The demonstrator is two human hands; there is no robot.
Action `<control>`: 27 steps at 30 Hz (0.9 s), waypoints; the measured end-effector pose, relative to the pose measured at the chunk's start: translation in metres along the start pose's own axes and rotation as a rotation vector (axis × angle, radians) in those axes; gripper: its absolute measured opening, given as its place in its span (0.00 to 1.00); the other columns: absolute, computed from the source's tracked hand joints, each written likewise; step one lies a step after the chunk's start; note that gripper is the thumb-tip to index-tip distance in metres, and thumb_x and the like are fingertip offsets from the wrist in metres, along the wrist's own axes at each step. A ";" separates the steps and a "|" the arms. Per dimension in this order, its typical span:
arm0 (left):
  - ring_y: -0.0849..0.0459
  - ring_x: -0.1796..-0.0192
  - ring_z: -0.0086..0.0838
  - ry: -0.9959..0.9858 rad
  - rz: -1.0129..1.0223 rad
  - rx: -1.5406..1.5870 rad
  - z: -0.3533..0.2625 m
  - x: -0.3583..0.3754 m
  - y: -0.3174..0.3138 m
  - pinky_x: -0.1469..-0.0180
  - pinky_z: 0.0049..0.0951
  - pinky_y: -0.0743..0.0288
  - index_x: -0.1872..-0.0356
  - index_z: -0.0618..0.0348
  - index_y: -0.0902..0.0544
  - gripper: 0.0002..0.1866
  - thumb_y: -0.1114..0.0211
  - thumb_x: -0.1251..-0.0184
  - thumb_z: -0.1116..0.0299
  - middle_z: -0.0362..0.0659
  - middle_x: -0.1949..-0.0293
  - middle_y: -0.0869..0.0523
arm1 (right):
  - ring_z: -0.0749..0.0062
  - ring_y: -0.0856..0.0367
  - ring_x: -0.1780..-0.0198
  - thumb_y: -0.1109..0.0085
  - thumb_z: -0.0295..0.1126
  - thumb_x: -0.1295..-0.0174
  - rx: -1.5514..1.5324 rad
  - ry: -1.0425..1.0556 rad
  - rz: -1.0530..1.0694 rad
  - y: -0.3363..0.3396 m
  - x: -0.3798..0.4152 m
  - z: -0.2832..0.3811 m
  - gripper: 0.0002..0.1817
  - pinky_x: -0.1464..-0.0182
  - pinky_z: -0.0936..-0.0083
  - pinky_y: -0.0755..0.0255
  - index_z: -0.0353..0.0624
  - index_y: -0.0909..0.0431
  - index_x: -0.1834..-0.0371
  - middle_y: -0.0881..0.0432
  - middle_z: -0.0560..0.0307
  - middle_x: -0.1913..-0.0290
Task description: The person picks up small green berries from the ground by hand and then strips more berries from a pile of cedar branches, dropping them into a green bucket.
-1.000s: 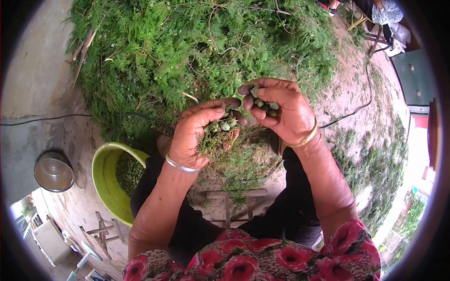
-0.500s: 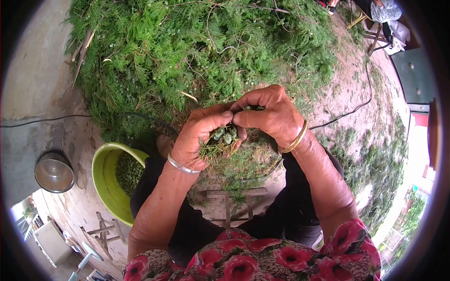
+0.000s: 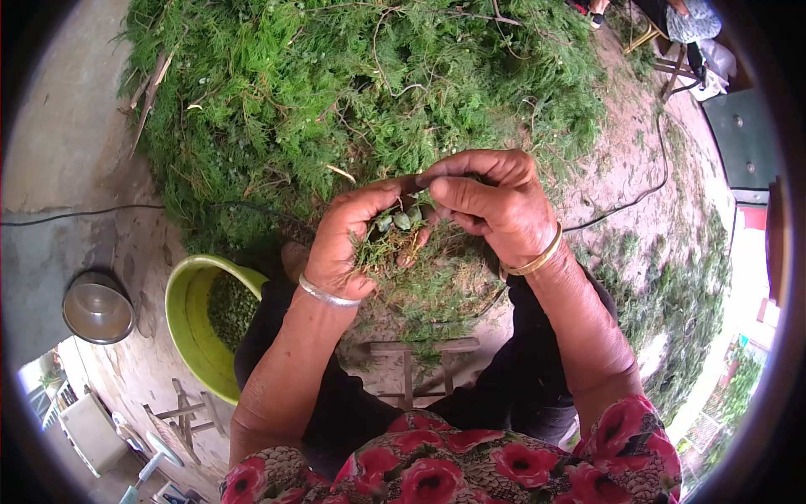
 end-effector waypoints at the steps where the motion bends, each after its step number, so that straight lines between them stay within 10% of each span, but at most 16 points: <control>1: 0.15 0.69 0.32 -0.036 -0.024 -0.010 0.000 -0.001 0.001 0.73 0.22 0.21 0.50 0.72 0.23 0.17 0.47 0.31 0.67 0.50 0.65 0.15 | 0.84 0.32 0.84 0.39 0.32 0.38 -0.041 -0.048 0.016 -0.003 0.001 -0.002 0.09 0.82 0.89 0.43 0.35 0.18 0.63 0.19 0.58 0.77; 8: 0.17 0.66 0.30 -0.089 -0.079 -0.169 -0.007 0.005 -0.008 0.62 0.26 0.20 0.59 0.69 0.21 0.16 0.41 0.31 0.61 0.50 0.64 0.17 | 0.84 0.27 0.77 0.48 0.28 0.38 0.039 -0.142 -0.061 0.003 -0.002 -0.002 0.11 0.80 0.89 0.40 0.32 0.19 0.62 0.19 0.58 0.73; 17: 0.16 0.69 0.29 0.047 -0.088 0.012 -0.002 0.006 -0.007 0.74 0.23 0.22 0.58 0.66 0.21 0.21 0.45 0.28 0.54 0.50 0.66 0.16 | 0.86 0.30 0.80 0.38 0.28 0.43 -0.047 0.061 -0.085 0.017 -0.005 0.006 0.08 0.80 0.92 0.40 0.34 0.17 0.65 0.19 0.60 0.76; 27: 0.14 0.68 0.33 -0.012 -0.120 -0.048 0.001 0.004 0.006 0.68 0.29 0.17 0.55 0.71 0.21 0.17 0.46 0.28 0.63 0.49 0.67 0.15 | 0.74 0.16 0.73 0.35 0.22 0.48 0.698 0.389 0.083 -0.011 0.002 0.001 0.05 0.71 0.75 0.24 0.31 0.18 0.69 0.16 0.52 0.74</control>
Point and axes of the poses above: each hand's wrist, its own x-axis away from the middle knuckle, its own y-axis out of the back of the hand, z = x × y, the point moved 5 cm from there along -x, towards the middle knuckle
